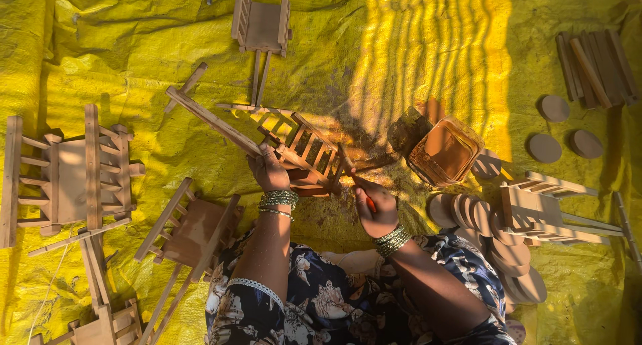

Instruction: The person sits on a yellow tarp and uses a brush to apply brown stain or varnish from a plastic container onto small wooden toy chairs, rotating each chair to coat different sides and setting finished pieces aside among other toy parts.

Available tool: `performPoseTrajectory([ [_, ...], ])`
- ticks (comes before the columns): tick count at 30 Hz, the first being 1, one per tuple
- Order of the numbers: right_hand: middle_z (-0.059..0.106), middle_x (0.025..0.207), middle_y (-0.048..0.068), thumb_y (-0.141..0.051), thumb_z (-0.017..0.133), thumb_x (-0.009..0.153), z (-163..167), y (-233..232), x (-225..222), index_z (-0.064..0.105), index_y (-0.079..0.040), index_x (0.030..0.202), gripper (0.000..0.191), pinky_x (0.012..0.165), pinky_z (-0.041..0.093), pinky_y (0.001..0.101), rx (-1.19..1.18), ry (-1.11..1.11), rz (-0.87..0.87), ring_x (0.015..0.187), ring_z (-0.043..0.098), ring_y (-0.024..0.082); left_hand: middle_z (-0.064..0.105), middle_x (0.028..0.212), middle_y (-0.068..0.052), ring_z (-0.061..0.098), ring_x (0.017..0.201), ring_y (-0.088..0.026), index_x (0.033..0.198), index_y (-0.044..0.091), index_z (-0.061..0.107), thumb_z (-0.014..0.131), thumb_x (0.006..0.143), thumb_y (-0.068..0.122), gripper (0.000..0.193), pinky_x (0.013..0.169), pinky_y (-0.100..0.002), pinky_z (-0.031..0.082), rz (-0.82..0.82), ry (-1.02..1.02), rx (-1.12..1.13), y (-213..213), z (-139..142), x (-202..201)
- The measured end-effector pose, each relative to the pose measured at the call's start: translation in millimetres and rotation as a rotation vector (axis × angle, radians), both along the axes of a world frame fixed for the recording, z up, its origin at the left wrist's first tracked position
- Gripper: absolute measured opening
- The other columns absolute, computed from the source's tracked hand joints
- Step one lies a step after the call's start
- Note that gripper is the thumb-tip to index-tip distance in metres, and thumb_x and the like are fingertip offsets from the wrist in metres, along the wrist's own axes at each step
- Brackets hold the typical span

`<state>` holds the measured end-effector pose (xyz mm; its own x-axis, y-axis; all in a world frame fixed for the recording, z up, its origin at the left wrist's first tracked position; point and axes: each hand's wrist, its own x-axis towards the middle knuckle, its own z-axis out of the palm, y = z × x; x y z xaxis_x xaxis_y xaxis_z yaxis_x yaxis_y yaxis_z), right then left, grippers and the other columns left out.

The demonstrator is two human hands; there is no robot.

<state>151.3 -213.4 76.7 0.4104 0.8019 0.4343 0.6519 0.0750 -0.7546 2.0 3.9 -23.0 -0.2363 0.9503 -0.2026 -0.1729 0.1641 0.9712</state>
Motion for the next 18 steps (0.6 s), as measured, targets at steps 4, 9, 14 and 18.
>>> performPoseTrajectory([
  [4,0.073,0.086,0.015,-0.012,0.065,0.100,0,13,-8,0.073,0.001,0.118,0.023,0.072,0.056,0.0336,0.025,0.113,0.017,0.077,0.072,0.022,0.035,0.155,-0.030,0.053,0.130,-0.034,0.153,-0.016,0.028,0.057,0.103,0.063,0.097,0.104,-0.042,0.049,0.002,0.276,0.117,2,-9,4],
  [9,0.075,0.090,0.014,-0.012,0.061,0.102,-6,-1,10,0.073,0.000,0.113,0.020,0.071,0.056,0.0321,-0.045,0.126,-0.024,0.077,0.073,0.020,0.033,0.159,-0.028,0.055,0.129,-0.036,0.136,-0.013,0.059,0.050,0.100,0.066,0.088,0.107,-0.044,0.046,-0.031,0.290,0.073,5,-9,1],
  [14,0.075,0.084,0.012,-0.015,0.058,0.100,4,-21,33,0.074,0.000,0.112,0.024,0.067,0.056,0.0319,-0.196,0.208,-0.115,0.072,0.072,0.020,0.049,0.149,-0.033,0.060,0.124,-0.042,0.130,-0.007,0.054,0.053,0.097,0.068,0.082,0.105,-0.048,0.048,-0.025,0.099,0.018,10,-2,-5],
  [18,0.072,0.082,0.013,-0.015,0.060,0.101,6,-10,22,0.075,-0.002,0.108,0.021,0.068,0.055,0.0333,-0.053,0.064,-0.052,0.071,0.071,0.022,0.018,0.161,-0.035,0.041,0.140,-0.045,0.126,-0.005,0.070,0.047,0.099,0.069,0.082,0.114,-0.048,0.038,0.005,0.260,0.042,8,-3,-6],
])
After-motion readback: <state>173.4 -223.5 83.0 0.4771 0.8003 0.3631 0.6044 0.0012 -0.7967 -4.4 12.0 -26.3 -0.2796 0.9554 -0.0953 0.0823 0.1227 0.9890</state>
